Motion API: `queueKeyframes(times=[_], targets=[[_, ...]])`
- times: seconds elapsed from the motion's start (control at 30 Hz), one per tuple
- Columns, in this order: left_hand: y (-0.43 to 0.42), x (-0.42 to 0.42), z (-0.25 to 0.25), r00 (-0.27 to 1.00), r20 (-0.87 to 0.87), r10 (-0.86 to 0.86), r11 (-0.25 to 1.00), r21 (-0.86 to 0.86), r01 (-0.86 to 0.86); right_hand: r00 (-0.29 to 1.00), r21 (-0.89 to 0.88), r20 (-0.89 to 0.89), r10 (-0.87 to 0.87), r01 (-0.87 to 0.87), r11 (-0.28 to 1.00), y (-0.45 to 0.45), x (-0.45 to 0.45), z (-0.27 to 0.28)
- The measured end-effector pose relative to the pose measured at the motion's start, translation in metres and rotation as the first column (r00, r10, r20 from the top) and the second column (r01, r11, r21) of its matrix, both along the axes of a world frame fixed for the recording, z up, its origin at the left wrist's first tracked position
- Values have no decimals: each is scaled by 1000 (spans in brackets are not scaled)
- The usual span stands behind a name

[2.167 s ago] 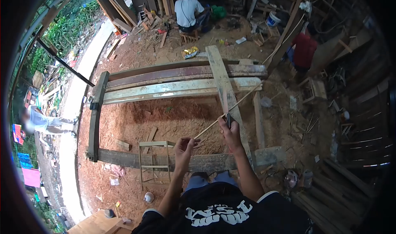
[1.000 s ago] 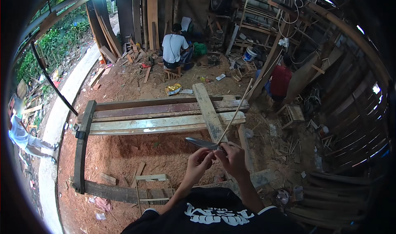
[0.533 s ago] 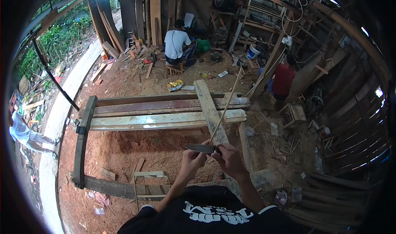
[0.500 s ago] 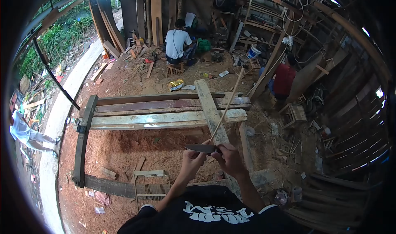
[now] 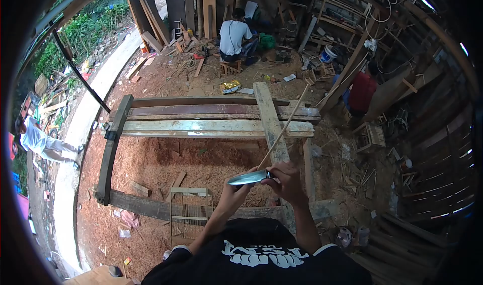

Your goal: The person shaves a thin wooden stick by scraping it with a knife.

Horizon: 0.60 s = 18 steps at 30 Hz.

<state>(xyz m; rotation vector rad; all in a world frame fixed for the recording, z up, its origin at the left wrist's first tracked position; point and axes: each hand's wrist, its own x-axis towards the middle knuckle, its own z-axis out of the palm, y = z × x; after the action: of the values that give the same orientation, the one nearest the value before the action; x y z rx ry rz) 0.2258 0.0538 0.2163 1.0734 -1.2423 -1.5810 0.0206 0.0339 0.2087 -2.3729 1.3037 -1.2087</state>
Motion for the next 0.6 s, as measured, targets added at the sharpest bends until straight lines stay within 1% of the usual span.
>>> queueKeyframes(times=[0.03, 0.07, 0.17, 0.2, 0.23, 0.3, 0.33, 0.4, 0.43, 0.47, 0.5, 0.53, 0.57, 0.6], targets=[[2, 3, 3, 1000, 6, -3, 1000, 17, 3, 1000, -32, 9, -9, 9, 999, -2, 1, 0], [1, 13, -13, 999, -22, -38, 999, 25, 39, 999, -33, -6, -44, 43, 999, -6, -4, 3], [10, 15, 3, 989, -137, 62, 997, 46, -56, 991, -51, -55, -121, 118, 992, -16, -25, 7], [13, 16, 0, 983, -164, 78, 993, 96, -63, 988, -67, -75, -134, 129, 989, -19, -28, 5], [15, 17, -1, 973, -204, 108, 990, 107, -88, 985, -81, -98, -145, 138, 987, -20, -29, 5], [19, 19, -1, 945, -279, 172, 981, 133, -139, 988, -63, -57, -146, 142, 988, -10, -11, 5], [18, 24, 0, 968, -207, 138, 989, 85, -123, 989, -56, -32, -146, 144, 988, -5, 1, 6], [17, 35, 1, 995, -56, 85, 996, -1, -85, 999, -35, -15, -39, 39, 999, 0, 20, 7], [19, 37, -2, 994, -57, 90, 996, 5, -90, 1000, -20, -5, 14, -14, 1000, 4, 27, 6], [23, 38, -7, 994, -55, 89, 996, 16, -89, 999, -7, -31, 40, -40, 999, 7, 32, 7], [25, 38, -9, 995, -53, 84, 996, 23, -83, 998, -27, -68, 1, -2, 1000, 8, 32, 14], [29, 36, -3, 987, -106, 120, 992, -19, -123, 993, -56, -109, -40, 34, 998, 5, 28, 26], [31, 37, 1, 988, -90, 126, 992, -18, -128, 986, -85, -146, -82, 70, 994, 4, 25, 34], [35, 40, 3, 989, -73, 130, 991, -14, -131, 991, -102, -119, -57, 45, 994, 4, 27, 31]])
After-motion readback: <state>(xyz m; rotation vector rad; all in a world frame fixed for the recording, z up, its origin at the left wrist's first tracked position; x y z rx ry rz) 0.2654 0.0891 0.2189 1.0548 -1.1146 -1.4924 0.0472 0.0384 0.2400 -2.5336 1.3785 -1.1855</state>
